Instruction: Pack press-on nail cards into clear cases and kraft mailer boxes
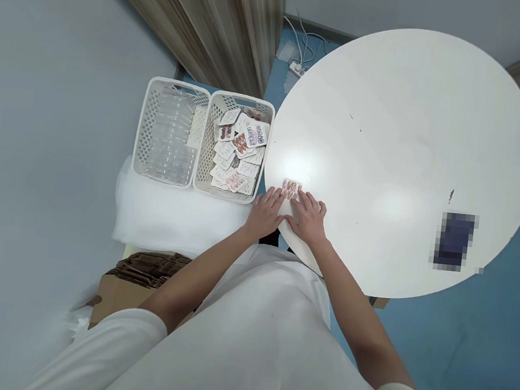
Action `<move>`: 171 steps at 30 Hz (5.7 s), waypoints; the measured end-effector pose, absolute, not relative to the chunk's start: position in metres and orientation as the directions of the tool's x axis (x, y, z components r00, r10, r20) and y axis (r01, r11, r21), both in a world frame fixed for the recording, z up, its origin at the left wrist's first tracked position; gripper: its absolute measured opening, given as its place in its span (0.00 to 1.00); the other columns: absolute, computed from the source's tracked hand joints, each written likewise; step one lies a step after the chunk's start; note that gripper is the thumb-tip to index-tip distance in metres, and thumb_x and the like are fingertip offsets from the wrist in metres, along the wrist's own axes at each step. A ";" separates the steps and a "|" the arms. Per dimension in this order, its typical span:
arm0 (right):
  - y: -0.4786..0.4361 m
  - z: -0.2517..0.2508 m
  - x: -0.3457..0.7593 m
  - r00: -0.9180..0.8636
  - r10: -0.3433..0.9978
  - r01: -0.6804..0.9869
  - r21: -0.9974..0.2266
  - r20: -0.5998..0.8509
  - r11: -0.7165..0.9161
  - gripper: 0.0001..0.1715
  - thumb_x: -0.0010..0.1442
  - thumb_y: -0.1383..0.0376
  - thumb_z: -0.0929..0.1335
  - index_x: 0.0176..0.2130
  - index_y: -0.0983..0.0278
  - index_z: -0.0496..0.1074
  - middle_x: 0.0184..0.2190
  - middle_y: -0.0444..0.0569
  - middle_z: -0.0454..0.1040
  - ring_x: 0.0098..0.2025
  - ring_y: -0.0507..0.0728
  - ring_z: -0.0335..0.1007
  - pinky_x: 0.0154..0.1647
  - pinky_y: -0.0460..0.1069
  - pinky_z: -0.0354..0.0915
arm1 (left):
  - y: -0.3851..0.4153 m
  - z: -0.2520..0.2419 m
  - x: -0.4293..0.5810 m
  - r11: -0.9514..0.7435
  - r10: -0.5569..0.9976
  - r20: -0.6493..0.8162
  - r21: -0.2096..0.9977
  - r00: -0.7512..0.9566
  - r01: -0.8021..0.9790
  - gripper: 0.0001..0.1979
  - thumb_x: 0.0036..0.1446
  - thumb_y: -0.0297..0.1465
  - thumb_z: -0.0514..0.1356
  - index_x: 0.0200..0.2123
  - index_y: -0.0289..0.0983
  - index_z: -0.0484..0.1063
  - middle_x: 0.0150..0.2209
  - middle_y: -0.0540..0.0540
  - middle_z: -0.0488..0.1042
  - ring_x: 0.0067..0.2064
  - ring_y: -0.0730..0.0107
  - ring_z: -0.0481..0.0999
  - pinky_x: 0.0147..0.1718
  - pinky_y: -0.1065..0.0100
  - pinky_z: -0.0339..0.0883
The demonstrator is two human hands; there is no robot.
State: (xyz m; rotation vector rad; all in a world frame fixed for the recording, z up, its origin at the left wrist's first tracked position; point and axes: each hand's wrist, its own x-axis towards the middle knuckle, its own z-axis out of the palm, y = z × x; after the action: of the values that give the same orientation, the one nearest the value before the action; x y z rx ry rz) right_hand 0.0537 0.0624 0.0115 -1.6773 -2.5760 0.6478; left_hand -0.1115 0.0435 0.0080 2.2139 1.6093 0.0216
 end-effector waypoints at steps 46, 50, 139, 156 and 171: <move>-0.007 0.026 0.112 -0.677 0.715 0.705 -0.432 -0.174 0.562 0.24 0.58 0.63 0.59 0.55 0.62 0.58 0.58 0.56 0.57 0.59 0.61 0.51 0.55 0.60 0.46 | -0.073 0.028 -0.062 0.129 0.978 -0.202 0.358 -0.058 0.925 0.27 0.57 0.34 0.50 0.59 0.33 0.51 0.62 0.38 0.48 0.64 0.55 0.42 0.56 0.54 0.49; -0.020 0.026 0.124 -0.723 0.670 0.661 -0.448 -0.165 0.603 0.23 0.58 0.63 0.59 0.53 0.62 0.60 0.57 0.57 0.59 0.58 0.61 0.53 0.55 0.61 0.46 | -0.108 0.029 -0.055 0.202 0.966 -0.226 0.348 -0.127 0.915 0.27 0.57 0.35 0.49 0.58 0.33 0.52 0.63 0.38 0.47 0.64 0.55 0.43 0.56 0.53 0.49; 0.152 0.091 -0.175 -0.816 0.577 0.408 -0.746 -0.039 0.526 0.26 0.61 0.54 0.56 0.53 0.62 0.63 0.46 0.53 0.72 0.47 0.60 0.67 0.49 0.55 0.59 | 0.035 0.070 -0.300 0.412 0.840 -0.096 0.755 -0.535 0.511 0.33 0.55 0.38 0.54 0.61 0.33 0.47 0.60 0.35 0.53 0.60 0.55 0.54 0.54 0.55 0.52; -0.032 0.121 0.020 -0.371 0.847 0.070 -0.921 -0.381 -0.384 0.26 0.52 0.49 0.64 0.47 0.60 0.64 0.38 0.50 0.74 0.29 0.53 0.70 0.33 0.52 0.66 | -0.093 0.107 -0.153 0.455 0.856 -0.515 0.728 0.029 -0.513 0.15 0.44 0.39 0.64 0.31 0.35 0.68 0.32 0.48 0.72 0.29 0.77 0.72 0.32 0.71 0.62; -0.052 0.135 0.149 -0.152 0.974 0.335 -0.936 -0.168 -0.110 0.27 0.51 0.55 0.67 0.50 0.58 0.65 0.45 0.51 0.69 0.39 0.55 0.66 0.42 0.54 0.63 | -0.038 0.119 -0.046 0.140 0.922 -0.171 0.984 0.347 0.113 0.14 0.49 0.37 0.59 0.37 0.37 0.75 0.36 0.44 0.75 0.35 0.68 0.70 0.33 0.69 0.63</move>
State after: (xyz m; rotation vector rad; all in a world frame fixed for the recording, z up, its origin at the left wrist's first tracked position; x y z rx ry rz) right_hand 0.1490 -0.0519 0.1350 -1.4744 -1.5226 1.2771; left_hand -0.0462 -0.0376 0.1188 1.3036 1.0687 0.7845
